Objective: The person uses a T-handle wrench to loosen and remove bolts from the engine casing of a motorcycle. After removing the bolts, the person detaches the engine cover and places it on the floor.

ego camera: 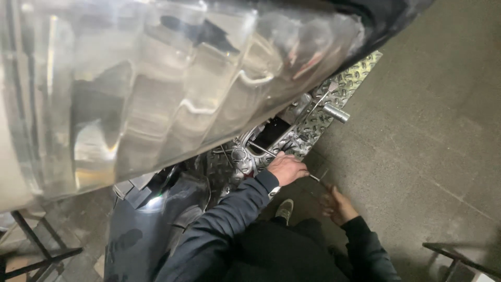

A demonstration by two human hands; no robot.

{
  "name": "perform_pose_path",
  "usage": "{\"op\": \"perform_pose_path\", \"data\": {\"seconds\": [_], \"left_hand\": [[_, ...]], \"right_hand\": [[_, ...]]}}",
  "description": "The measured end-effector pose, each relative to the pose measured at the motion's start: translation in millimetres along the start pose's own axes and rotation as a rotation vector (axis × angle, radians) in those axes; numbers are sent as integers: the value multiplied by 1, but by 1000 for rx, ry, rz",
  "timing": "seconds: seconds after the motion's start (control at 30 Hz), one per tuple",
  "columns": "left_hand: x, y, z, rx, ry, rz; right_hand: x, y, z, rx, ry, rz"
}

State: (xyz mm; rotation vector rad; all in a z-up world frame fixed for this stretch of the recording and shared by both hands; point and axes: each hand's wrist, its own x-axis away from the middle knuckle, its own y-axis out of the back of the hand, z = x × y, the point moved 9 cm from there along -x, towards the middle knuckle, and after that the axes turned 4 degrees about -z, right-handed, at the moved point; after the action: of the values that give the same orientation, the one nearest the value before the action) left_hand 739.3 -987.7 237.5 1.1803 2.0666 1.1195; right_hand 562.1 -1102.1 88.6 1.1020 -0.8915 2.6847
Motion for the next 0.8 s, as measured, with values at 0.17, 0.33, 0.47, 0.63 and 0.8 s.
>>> {"op": "perform_pose_path", "data": {"seconds": [0.17, 0.33, 0.47, 0.63, 0.8], "left_hand": [[-2, 11, -6, -24, -46, -49], [-2, -11, 3, 51, -32, -26], [1, -17, 11, 20, 92, 133], [-1, -5, 0, -45, -20, -34], [3, 2, -9, -35, -25, -23]], "right_hand": [[11, 3, 8, -44, 61, 53], [-4, 12, -11, 103, -56, -14], [31, -20, 59, -218, 196, 71], [15, -5, 2, 272, -217, -7], [37, -29, 52, 38, 64, 113]]}}
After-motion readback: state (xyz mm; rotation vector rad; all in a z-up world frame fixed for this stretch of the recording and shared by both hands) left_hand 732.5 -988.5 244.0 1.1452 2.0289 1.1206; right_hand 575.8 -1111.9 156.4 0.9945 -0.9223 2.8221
